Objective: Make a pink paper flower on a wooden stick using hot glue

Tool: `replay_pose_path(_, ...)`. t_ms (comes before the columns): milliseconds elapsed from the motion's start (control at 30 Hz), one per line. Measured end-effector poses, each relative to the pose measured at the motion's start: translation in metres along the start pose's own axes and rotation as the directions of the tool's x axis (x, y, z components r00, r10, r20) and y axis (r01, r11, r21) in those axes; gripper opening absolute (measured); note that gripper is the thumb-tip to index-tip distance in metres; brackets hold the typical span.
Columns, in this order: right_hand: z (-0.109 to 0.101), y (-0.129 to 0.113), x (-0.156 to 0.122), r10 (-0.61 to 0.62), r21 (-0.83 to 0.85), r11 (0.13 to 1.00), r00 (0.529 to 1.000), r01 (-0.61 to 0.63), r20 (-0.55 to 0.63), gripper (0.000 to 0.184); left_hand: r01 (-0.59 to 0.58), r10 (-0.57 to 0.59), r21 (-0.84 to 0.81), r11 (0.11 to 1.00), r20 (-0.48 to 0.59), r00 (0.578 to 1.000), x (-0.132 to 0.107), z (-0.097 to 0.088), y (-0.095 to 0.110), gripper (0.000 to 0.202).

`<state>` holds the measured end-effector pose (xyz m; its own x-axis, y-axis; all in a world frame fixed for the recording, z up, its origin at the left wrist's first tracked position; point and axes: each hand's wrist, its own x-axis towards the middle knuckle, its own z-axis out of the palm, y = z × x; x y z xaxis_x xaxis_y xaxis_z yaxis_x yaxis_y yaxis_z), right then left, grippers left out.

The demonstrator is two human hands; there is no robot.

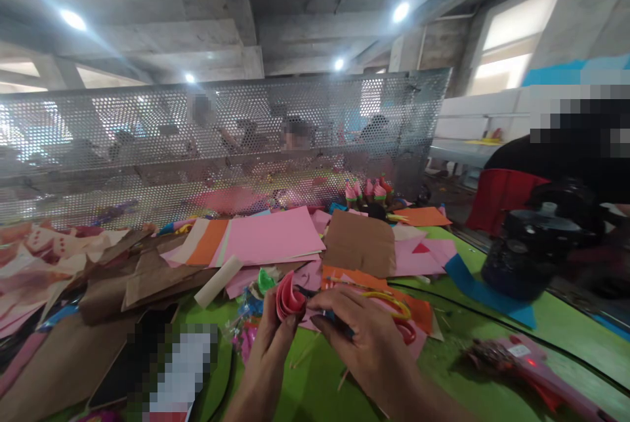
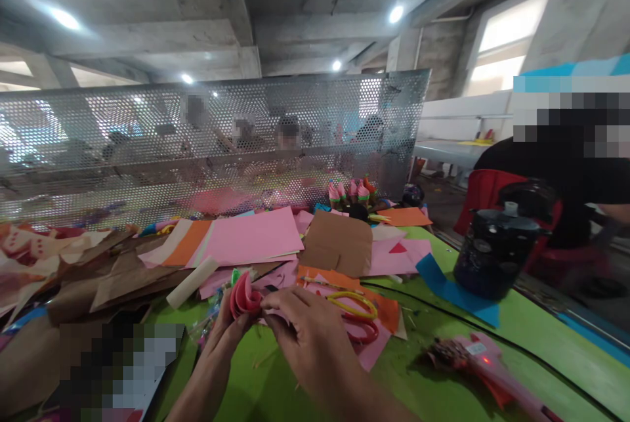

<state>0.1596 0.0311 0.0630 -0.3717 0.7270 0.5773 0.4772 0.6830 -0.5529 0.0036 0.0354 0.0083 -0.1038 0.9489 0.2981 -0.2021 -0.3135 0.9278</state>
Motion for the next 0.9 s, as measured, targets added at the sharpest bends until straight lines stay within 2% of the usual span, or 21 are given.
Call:
replay_pose_path(167,0.002,0.0,-0.002,-0.053,-0.001,0.999,0.999,0.053,-0.007,0.027,-0.036,0.036,-0.059,0.998,0.008,0.999,0.0,0.002,0.001,0.053)
replay_pose_path(300,0.003,0.0,-0.002,-0.07,0.005,0.998,0.998,0.07,0.005,0.026,-0.039,0.039,-0.036,0.999,0.003,0.999,-0.001,0.002,0.003,0.053)
replay_pose_path(500,0.002,0.001,-0.002,-0.053,0.012,0.999,0.998,0.052,0.031,0.027,-0.037,0.037,-0.002,0.999,0.002,0.999,-0.004,0.002,0.006,0.041)
replay_pose_path(633,0.002,0.002,0.0,-0.038,0.012,0.999,0.998,0.037,0.041,0.023,-0.026,0.026,-0.009,1.0,0.007,1.0,-0.005,0.004,0.009,0.041)
replay_pose_path(900,0.003,0.004,-0.002,-0.13,-0.007,0.991,0.991,0.13,-0.004,0.017,-0.035,0.026,0.123,0.992,0.073,0.997,-0.007,0.005,0.017,0.043)
